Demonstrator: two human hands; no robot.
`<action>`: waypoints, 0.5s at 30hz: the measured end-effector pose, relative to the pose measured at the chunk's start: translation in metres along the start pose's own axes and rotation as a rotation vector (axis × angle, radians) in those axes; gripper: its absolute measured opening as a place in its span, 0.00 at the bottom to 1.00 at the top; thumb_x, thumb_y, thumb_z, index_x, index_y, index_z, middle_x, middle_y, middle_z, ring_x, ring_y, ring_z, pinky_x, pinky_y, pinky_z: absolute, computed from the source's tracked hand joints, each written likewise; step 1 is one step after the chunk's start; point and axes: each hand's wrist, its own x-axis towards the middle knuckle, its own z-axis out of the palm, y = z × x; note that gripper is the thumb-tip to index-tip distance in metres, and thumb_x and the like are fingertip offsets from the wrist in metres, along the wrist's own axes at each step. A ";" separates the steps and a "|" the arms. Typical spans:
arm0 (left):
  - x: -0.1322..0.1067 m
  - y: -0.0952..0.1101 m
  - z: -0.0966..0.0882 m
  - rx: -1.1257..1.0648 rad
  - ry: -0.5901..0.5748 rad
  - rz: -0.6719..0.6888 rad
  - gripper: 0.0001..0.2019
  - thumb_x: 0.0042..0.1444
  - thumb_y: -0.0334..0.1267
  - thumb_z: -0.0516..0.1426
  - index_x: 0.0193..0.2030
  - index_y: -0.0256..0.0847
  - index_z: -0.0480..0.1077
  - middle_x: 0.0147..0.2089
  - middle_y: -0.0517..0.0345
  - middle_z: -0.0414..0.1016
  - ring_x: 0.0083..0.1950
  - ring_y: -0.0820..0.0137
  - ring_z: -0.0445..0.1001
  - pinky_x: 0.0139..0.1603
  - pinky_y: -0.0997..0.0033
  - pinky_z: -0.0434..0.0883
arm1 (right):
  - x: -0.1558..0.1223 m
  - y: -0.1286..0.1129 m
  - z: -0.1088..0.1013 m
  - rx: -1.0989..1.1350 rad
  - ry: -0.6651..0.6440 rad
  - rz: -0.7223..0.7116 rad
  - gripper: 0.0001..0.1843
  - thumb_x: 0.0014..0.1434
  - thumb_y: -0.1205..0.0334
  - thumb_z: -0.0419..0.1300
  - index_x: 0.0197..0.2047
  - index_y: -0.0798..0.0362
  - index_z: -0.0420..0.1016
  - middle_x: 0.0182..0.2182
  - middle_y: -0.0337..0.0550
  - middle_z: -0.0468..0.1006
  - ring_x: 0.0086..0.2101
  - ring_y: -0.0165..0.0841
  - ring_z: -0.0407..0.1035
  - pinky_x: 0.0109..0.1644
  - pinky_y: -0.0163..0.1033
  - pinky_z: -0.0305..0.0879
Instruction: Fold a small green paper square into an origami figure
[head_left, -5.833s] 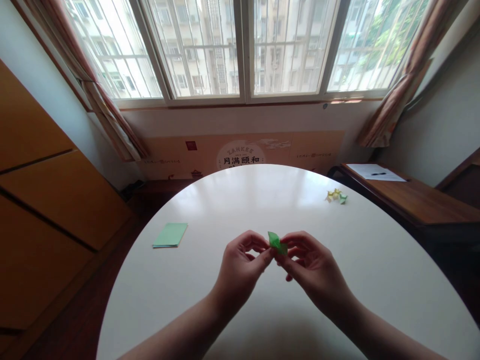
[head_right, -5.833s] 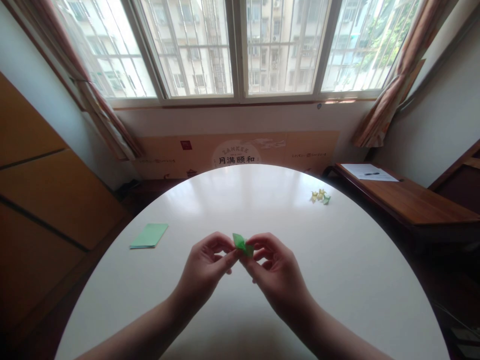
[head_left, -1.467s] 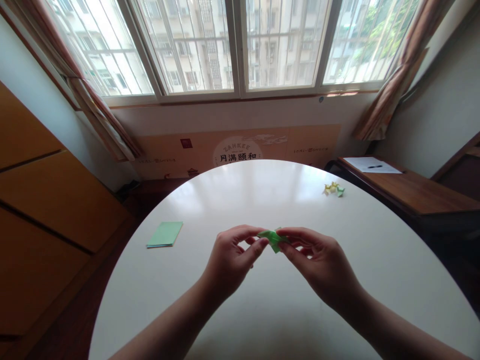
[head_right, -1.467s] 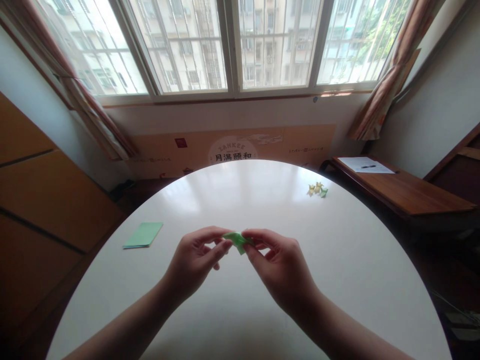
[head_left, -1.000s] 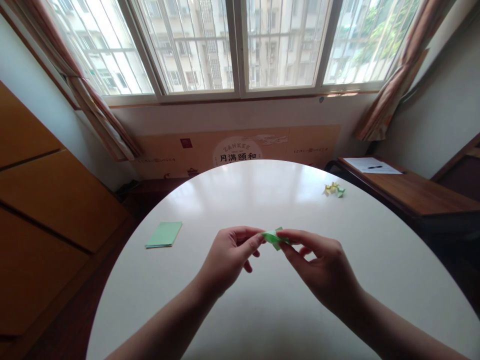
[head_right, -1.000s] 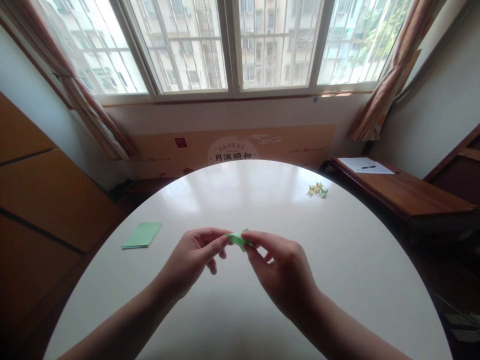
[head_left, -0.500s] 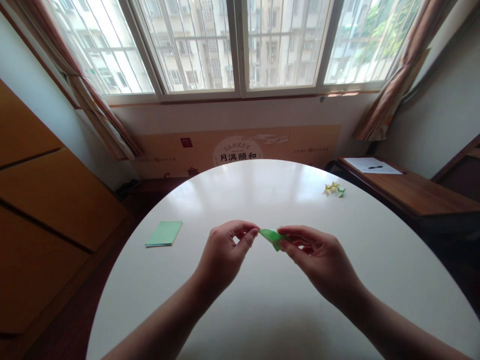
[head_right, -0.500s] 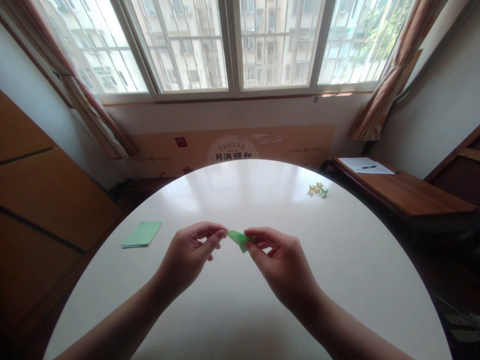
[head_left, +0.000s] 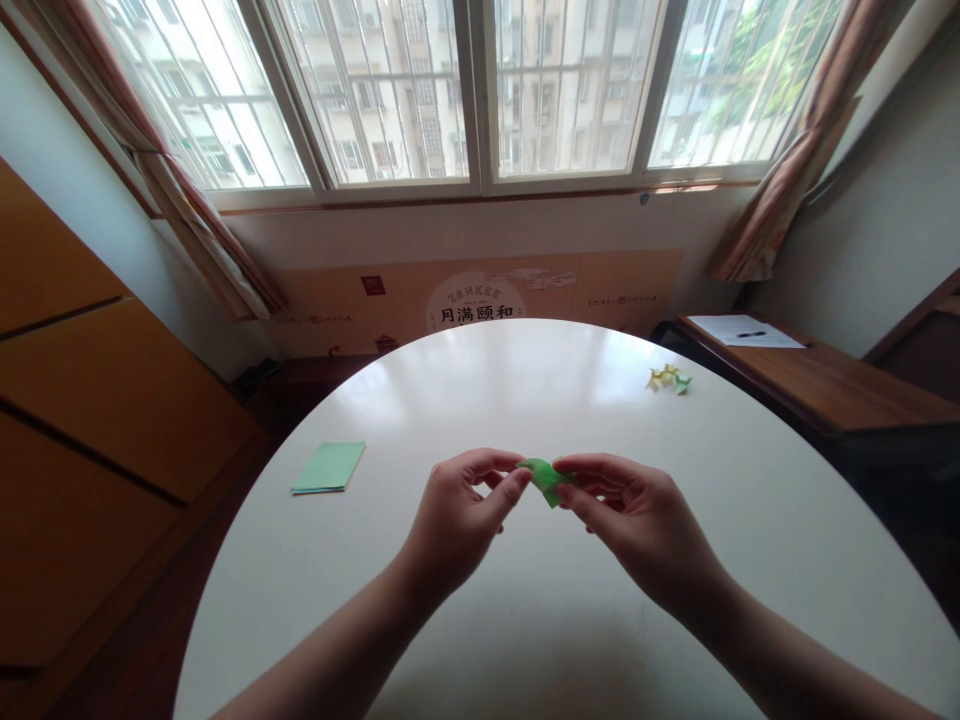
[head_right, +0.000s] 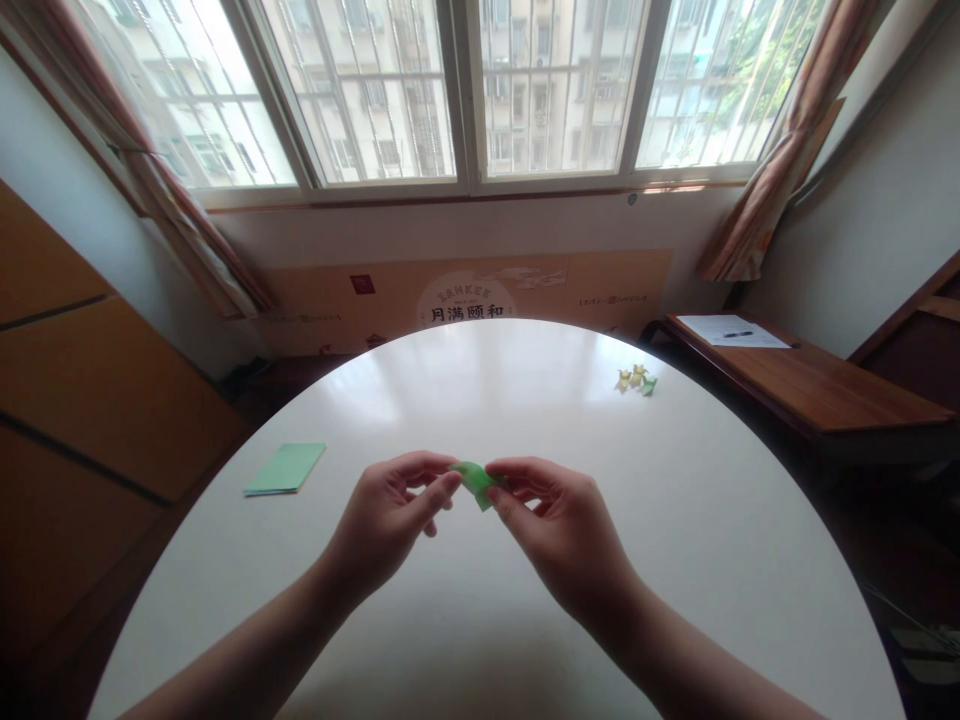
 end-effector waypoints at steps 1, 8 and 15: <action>0.001 0.000 0.000 -0.028 0.002 -0.027 0.13 0.58 0.42 0.61 0.41 0.33 0.80 0.29 0.51 0.78 0.28 0.69 0.73 0.20 0.76 0.72 | 0.000 0.000 0.000 -0.002 -0.001 0.001 0.10 0.57 0.57 0.68 0.41 0.51 0.83 0.30 0.44 0.84 0.31 0.37 0.79 0.31 0.38 0.75; 0.004 0.003 -0.001 -0.088 -0.016 -0.123 0.13 0.58 0.41 0.59 0.39 0.32 0.79 0.24 0.56 0.74 0.24 0.73 0.69 0.18 0.79 0.70 | -0.001 0.006 -0.001 -0.037 0.007 -0.035 0.08 0.58 0.60 0.67 0.42 0.49 0.83 0.35 0.44 0.85 0.34 0.38 0.80 0.33 0.38 0.75; 0.002 0.000 -0.005 0.070 0.016 -0.044 0.13 0.60 0.42 0.58 0.38 0.34 0.78 0.27 0.54 0.75 0.27 0.69 0.72 0.21 0.76 0.72 | -0.001 0.006 0.000 -0.043 0.004 -0.028 0.09 0.58 0.59 0.67 0.42 0.50 0.83 0.34 0.45 0.85 0.34 0.39 0.80 0.33 0.38 0.75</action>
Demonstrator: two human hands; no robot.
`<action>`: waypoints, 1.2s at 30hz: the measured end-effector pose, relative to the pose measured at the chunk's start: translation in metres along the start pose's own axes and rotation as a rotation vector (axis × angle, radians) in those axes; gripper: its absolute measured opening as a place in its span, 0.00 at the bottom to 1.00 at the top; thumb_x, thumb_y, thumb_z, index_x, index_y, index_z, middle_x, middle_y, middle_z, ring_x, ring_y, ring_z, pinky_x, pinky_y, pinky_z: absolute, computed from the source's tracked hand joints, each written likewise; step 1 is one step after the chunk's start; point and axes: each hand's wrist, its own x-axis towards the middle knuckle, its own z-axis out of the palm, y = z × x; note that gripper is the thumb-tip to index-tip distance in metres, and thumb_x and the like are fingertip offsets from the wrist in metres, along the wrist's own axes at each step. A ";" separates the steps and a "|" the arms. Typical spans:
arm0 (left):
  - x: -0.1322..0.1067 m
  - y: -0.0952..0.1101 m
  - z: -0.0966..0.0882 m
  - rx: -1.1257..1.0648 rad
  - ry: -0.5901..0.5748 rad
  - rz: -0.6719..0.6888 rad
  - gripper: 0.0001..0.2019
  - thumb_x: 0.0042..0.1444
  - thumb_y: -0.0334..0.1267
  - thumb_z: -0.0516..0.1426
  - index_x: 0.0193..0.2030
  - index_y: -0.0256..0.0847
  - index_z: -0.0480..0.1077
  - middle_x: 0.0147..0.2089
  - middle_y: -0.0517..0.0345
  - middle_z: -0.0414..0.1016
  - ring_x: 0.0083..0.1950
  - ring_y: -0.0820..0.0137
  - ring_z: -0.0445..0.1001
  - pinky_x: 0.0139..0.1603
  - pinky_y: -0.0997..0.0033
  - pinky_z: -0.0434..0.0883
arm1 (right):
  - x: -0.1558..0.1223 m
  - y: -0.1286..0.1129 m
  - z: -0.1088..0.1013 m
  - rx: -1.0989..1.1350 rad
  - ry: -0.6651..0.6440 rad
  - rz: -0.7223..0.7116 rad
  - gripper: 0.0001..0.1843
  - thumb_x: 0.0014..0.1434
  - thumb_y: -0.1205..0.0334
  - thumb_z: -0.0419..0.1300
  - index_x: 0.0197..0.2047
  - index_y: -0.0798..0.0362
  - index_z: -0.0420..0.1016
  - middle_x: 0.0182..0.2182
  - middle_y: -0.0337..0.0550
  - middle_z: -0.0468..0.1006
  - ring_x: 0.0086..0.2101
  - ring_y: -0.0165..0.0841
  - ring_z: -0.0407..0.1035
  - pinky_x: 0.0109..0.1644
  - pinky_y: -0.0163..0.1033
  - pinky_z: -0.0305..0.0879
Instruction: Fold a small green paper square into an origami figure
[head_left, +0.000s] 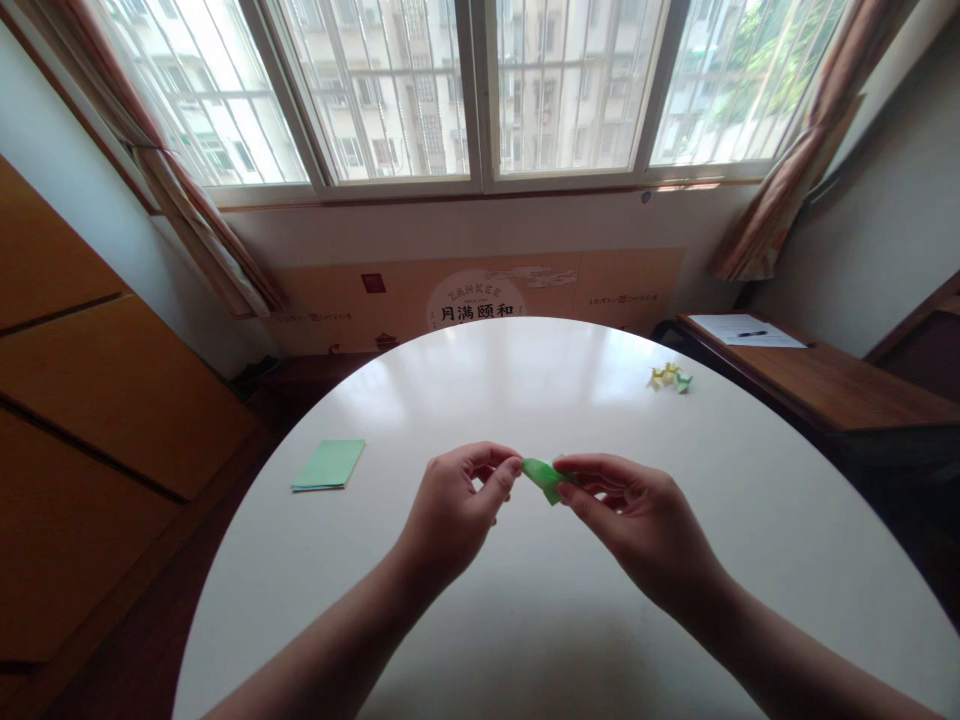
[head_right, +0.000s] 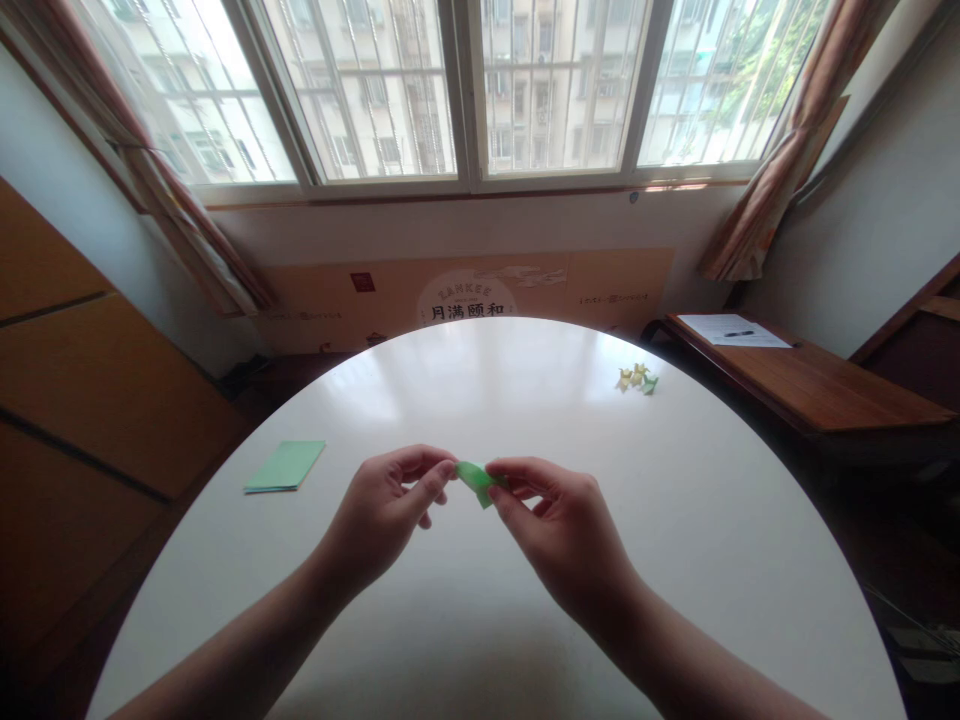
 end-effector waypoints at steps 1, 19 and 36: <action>-0.001 0.000 0.001 -0.001 -0.003 0.011 0.13 0.60 0.43 0.59 0.40 0.34 0.78 0.29 0.53 0.76 0.29 0.69 0.72 0.22 0.75 0.72 | 0.001 0.000 0.000 0.016 -0.002 0.018 0.09 0.58 0.58 0.67 0.42 0.50 0.83 0.34 0.45 0.85 0.34 0.38 0.79 0.33 0.38 0.75; -0.003 -0.001 0.013 -0.377 -0.150 -0.058 0.10 0.59 0.38 0.61 0.42 0.35 0.79 0.28 0.57 0.73 0.29 0.72 0.70 0.21 0.79 0.70 | -0.003 0.001 0.007 0.231 -0.111 0.088 0.12 0.59 0.54 0.67 0.45 0.49 0.81 0.35 0.46 0.83 0.34 0.37 0.77 0.28 0.34 0.72; -0.003 0.007 -0.002 -0.255 -0.165 -0.068 0.09 0.56 0.36 0.63 0.40 0.39 0.67 0.30 0.57 0.79 0.27 0.71 0.74 0.22 0.77 0.71 | 0.002 0.006 0.008 0.455 -0.150 0.283 0.13 0.56 0.54 0.70 0.43 0.51 0.83 0.32 0.45 0.81 0.32 0.36 0.74 0.21 0.32 0.72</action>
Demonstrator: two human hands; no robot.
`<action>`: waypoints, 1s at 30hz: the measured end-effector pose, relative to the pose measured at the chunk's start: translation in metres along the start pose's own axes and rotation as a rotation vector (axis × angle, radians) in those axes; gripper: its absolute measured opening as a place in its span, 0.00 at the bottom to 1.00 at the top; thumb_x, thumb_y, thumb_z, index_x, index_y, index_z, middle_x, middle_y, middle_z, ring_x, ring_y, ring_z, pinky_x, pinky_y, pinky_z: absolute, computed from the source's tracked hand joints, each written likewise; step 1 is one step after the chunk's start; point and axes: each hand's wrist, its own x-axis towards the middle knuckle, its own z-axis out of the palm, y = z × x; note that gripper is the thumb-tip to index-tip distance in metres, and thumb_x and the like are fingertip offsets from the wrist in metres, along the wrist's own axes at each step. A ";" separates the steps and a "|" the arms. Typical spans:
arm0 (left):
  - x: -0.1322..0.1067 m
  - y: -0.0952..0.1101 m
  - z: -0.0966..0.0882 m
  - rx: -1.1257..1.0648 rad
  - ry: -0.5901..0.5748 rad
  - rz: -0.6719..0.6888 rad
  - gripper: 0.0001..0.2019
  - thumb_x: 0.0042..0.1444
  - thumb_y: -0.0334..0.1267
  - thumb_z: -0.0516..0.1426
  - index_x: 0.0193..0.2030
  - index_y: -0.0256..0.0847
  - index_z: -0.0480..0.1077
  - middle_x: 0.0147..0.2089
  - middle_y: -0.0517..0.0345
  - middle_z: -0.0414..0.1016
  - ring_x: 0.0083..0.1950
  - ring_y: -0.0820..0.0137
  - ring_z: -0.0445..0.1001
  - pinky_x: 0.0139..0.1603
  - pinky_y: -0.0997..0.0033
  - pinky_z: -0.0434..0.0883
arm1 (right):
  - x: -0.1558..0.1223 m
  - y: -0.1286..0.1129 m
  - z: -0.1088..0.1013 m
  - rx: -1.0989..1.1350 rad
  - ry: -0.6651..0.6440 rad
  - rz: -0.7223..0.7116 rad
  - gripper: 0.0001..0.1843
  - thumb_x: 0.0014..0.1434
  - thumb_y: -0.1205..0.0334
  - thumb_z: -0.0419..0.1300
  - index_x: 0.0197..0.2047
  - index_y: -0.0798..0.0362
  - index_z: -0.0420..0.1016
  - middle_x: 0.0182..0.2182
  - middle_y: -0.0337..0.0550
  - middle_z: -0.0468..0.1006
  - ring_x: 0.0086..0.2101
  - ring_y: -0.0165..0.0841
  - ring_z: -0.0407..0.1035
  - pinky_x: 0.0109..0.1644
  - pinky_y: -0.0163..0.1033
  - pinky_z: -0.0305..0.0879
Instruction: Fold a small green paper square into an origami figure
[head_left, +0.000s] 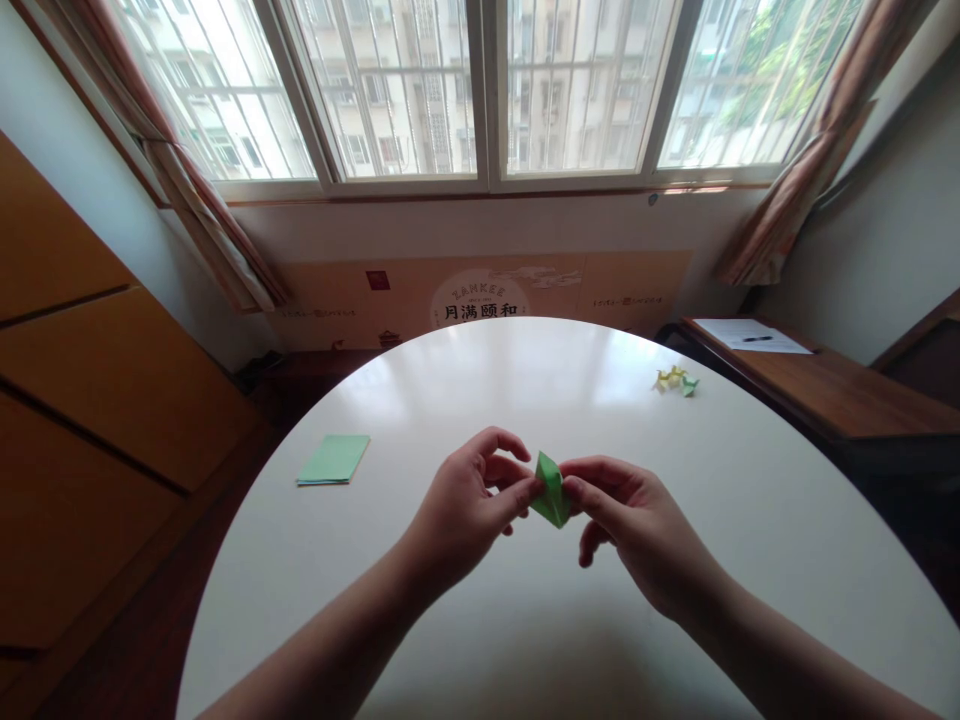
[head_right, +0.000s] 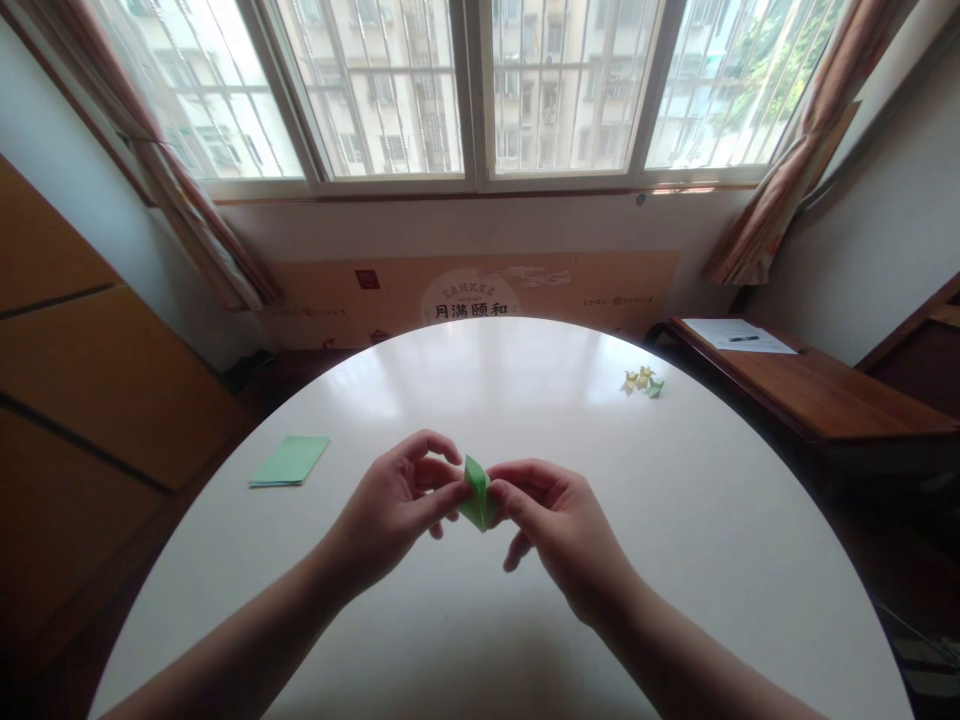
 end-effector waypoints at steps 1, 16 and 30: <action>0.000 -0.001 0.000 0.000 0.008 0.008 0.09 0.55 0.36 0.63 0.37 0.39 0.66 0.29 0.58 0.78 0.28 0.71 0.74 0.22 0.78 0.70 | 0.000 0.000 0.000 0.004 -0.001 0.005 0.13 0.56 0.54 0.71 0.42 0.51 0.83 0.31 0.45 0.81 0.32 0.36 0.74 0.21 0.32 0.71; -0.003 -0.007 0.007 0.212 0.126 0.226 0.01 0.56 0.32 0.62 0.34 0.39 0.75 0.28 0.58 0.79 0.28 0.70 0.77 0.25 0.76 0.73 | -0.002 -0.002 0.001 0.000 0.017 0.028 0.12 0.54 0.54 0.71 0.36 0.54 0.82 0.30 0.46 0.82 0.32 0.36 0.75 0.24 0.33 0.70; -0.004 -0.008 0.012 0.320 0.120 0.299 0.04 0.57 0.30 0.61 0.35 0.39 0.78 0.30 0.57 0.81 0.29 0.69 0.78 0.28 0.75 0.73 | -0.003 0.000 0.000 -0.007 0.042 -0.041 0.13 0.55 0.55 0.71 0.40 0.54 0.80 0.31 0.46 0.82 0.32 0.37 0.76 0.27 0.36 0.74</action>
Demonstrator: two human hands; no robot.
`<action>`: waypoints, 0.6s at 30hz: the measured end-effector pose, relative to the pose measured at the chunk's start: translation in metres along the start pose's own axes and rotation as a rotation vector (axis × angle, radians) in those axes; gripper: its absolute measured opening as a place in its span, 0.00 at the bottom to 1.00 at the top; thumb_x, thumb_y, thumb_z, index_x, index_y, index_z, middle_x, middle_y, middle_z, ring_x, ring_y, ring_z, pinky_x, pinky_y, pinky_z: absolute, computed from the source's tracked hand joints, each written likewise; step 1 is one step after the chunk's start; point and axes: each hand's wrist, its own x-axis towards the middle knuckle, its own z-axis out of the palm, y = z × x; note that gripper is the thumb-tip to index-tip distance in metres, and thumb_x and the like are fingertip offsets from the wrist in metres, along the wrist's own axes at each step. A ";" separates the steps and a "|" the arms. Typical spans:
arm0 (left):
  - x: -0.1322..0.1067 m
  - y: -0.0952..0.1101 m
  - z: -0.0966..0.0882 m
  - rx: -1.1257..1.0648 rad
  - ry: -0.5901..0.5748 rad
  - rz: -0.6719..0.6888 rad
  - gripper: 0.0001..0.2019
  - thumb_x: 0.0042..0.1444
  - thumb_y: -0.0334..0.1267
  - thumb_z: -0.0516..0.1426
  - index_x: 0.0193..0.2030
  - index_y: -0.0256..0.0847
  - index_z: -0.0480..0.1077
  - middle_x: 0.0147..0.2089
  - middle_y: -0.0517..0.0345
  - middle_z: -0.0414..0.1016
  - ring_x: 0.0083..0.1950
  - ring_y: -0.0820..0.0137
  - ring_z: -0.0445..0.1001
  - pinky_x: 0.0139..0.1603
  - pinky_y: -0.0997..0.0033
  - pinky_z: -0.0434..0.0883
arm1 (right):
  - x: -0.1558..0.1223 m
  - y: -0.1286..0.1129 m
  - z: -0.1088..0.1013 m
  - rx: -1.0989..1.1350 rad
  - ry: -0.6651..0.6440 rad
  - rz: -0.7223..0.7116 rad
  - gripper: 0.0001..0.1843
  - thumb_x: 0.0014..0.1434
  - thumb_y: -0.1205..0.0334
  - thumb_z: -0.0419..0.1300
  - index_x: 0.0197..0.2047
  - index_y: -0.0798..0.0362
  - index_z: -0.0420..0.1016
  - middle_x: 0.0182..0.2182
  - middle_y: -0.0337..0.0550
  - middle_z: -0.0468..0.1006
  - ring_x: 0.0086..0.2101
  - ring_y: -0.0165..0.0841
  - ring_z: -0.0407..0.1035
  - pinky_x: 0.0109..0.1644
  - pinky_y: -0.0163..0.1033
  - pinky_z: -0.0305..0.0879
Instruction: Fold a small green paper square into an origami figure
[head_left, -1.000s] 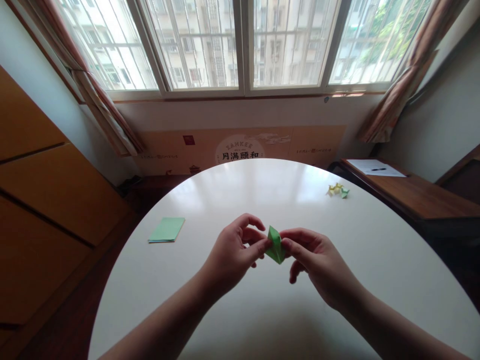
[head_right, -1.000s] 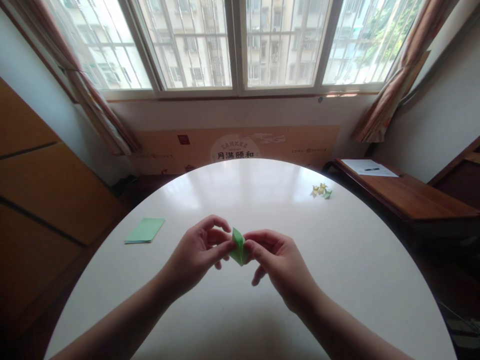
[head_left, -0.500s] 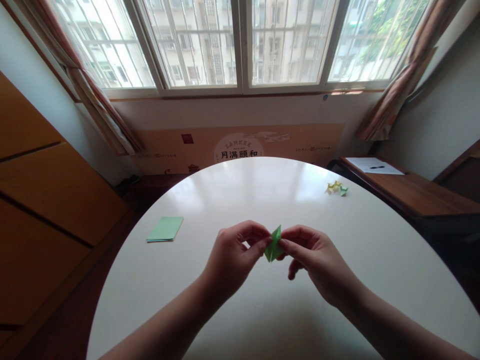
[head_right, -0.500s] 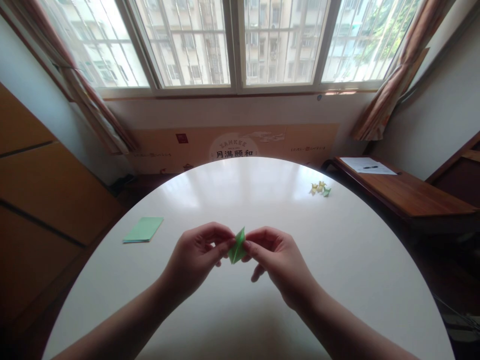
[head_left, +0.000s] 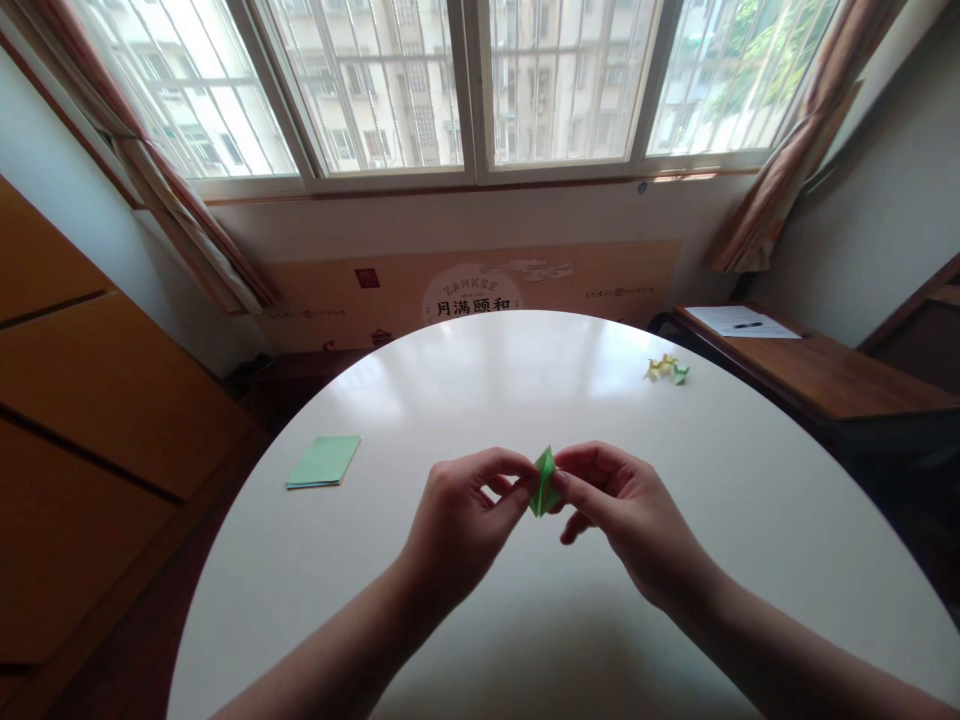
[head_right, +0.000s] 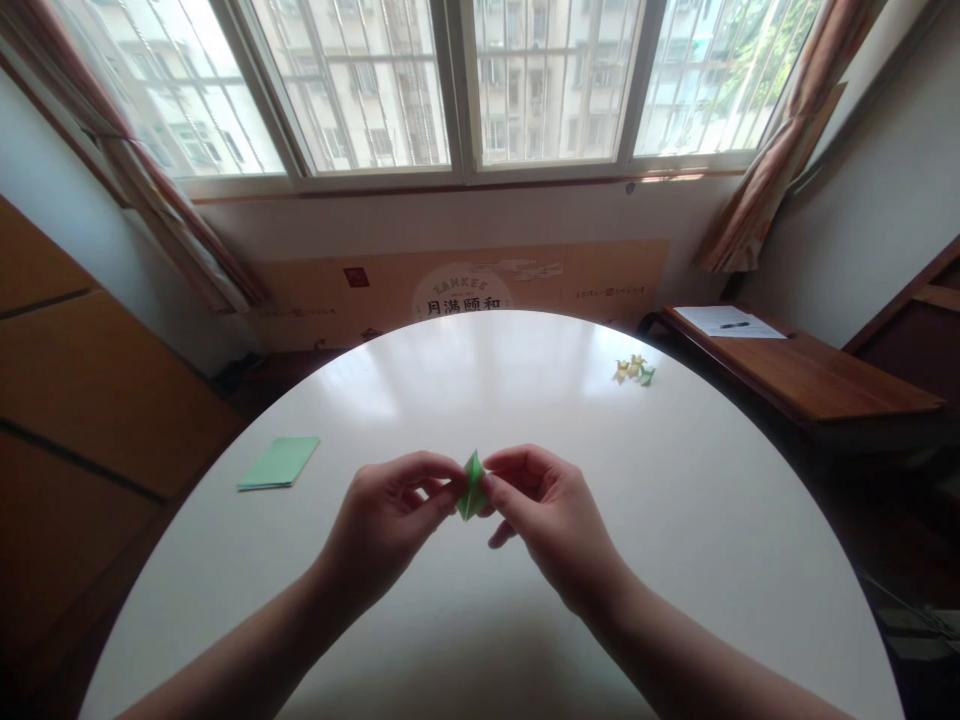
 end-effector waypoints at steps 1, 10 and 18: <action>0.000 0.000 0.000 0.006 0.002 0.002 0.04 0.58 0.31 0.61 0.36 0.40 0.79 0.30 0.57 0.82 0.30 0.69 0.78 0.28 0.74 0.73 | 0.000 0.000 0.000 0.003 0.000 0.004 0.13 0.56 0.54 0.70 0.40 0.54 0.80 0.31 0.46 0.82 0.32 0.37 0.76 0.27 0.36 0.74; -0.001 0.001 0.001 -0.028 -0.023 -0.019 0.05 0.57 0.34 0.63 0.40 0.40 0.80 0.34 0.53 0.83 0.34 0.65 0.80 0.26 0.75 0.73 | 0.001 0.001 0.000 0.010 0.024 -0.018 0.14 0.55 0.53 0.71 0.39 0.54 0.80 0.31 0.45 0.81 0.32 0.37 0.75 0.28 0.37 0.75; -0.001 0.002 0.007 -0.005 0.035 -0.024 0.02 0.55 0.32 0.63 0.31 0.39 0.77 0.29 0.56 0.81 0.30 0.69 0.77 0.26 0.77 0.70 | -0.001 0.003 0.003 0.006 0.042 -0.038 0.14 0.54 0.54 0.71 0.39 0.53 0.79 0.31 0.44 0.80 0.32 0.36 0.75 0.27 0.36 0.74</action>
